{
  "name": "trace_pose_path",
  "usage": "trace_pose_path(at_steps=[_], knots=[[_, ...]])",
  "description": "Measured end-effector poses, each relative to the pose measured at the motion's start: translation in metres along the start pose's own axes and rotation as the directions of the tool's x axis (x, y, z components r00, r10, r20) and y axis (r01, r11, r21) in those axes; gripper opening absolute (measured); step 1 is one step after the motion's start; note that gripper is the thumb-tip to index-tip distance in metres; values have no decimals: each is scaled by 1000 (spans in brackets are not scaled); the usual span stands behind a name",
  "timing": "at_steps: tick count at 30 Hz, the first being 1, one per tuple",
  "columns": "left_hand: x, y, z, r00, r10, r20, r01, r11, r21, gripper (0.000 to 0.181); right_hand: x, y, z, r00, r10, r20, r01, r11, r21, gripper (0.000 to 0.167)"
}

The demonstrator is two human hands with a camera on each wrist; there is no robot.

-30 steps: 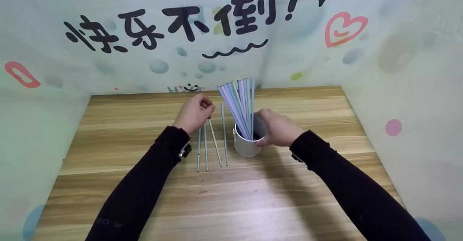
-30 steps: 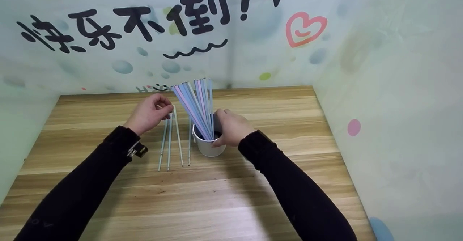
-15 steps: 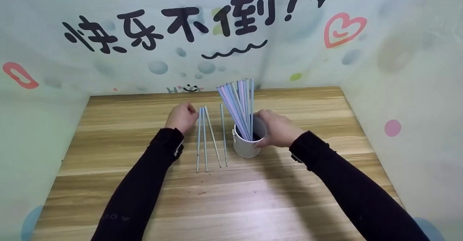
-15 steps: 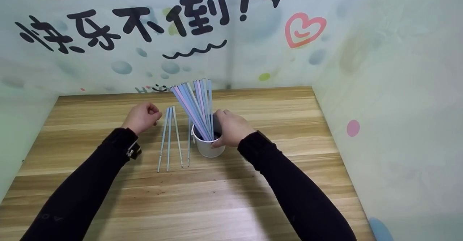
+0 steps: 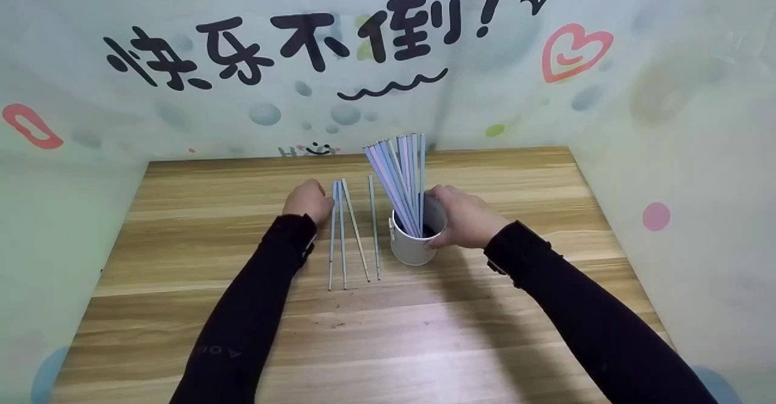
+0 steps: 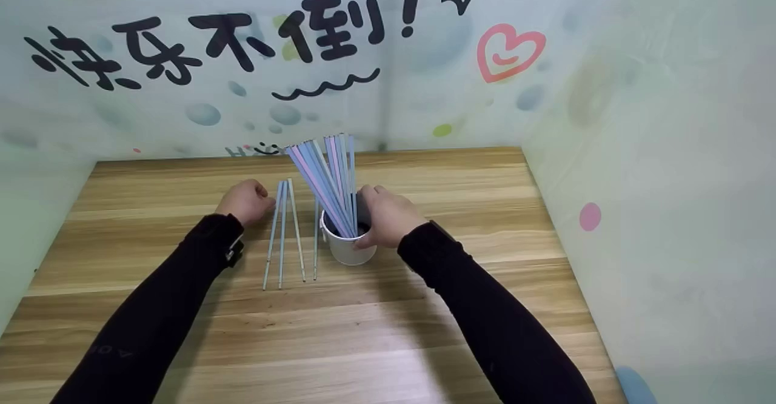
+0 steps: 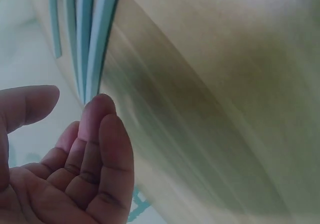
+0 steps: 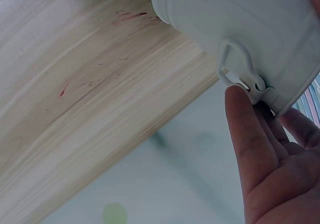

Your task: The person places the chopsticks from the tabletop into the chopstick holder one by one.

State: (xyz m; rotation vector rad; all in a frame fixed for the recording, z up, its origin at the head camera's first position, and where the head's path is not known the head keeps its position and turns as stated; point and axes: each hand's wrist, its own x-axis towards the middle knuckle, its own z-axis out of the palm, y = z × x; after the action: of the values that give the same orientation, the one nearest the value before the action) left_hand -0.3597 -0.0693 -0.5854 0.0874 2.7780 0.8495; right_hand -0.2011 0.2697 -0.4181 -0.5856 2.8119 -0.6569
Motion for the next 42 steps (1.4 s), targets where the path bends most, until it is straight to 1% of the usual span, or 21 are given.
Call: trace_pose_path(at_steps=[2, 7, 10, 12, 17, 19, 21, 23, 28, 32, 36, 39, 41, 42], knots=[[1, 0, 1, 1000, 6, 10, -6, 1000, 10, 29, 0, 0, 0, 1000, -1, -2, 1, 1000, 0, 89], [-3, 7, 1, 1000, 9, 17, -10, 999, 35, 22, -1, 0, 0, 1000, -5, -4, 5, 1000, -4, 90], [-5, 12, 1, 1000, 0, 14, -1, 999, 52, 17, -1, -1, 0, 1000, -4, -5, 4, 1000, -7, 90], [-6, 14, 2, 1000, 7, 8, -7, 998, 62, 16, -1, -2, 0, 1000, -4, -6, 4, 1000, -8, 90], [-4, 13, 7, 999, 46, -23, -44, 996, 72, 13, 0, 0, 1, 1000, -14, -9, 14, 1000, -5, 89], [-3, 13, 9, 998, 54, -30, -51, 996, 70, 9, 0, 1, 1, 1000, -17, -10, 17, 1000, -3, 89], [-2, 13, 10, 998, 56, -33, -54, 996, 69, 9, -1, 1, 1, 1000, -16, -10, 16, 1000, -1, 89], [-1, 13, 11, 998, 51, -35, -48, 997, 68, 11, -1, 1, 1, 1000, -14, -10, 14, 1000, 0, 89], [-1, 16, 11, 999, 8, -33, -5, 996, 93, 13, 0, 2, 2, 1000, -10, -10, 10, 1000, -7, 90], [-7, 21, 7, 1000, -24, -18, 26, 993, 117, 16, 0, 1, 1, 1000, -5, -9, 5, 1000, -7, 90], [-15, 24, 2, 1000, -25, -1, 25, 992, 127, 19, 0, 1, 1, 1000, -6, -7, 6, 1000, -6, 89], [-16, 20, 0, 1000, -21, 11, 19, 993, 117, 18, 0, 1, 1, 1000, -4, 0, 4, 1000, -3, 89], [-14, 15, 1, 1000, -17, 11, 16, 994, 112, 18, 0, 0, 1, 1000, 0, 3, 0, 1000, 1, 89], [-12, 13, 1, 1000, -25, 14, 23, 994, 103, 17, 0, -1, 0, 1000, 0, 3, 0, 1000, -1, 89]])
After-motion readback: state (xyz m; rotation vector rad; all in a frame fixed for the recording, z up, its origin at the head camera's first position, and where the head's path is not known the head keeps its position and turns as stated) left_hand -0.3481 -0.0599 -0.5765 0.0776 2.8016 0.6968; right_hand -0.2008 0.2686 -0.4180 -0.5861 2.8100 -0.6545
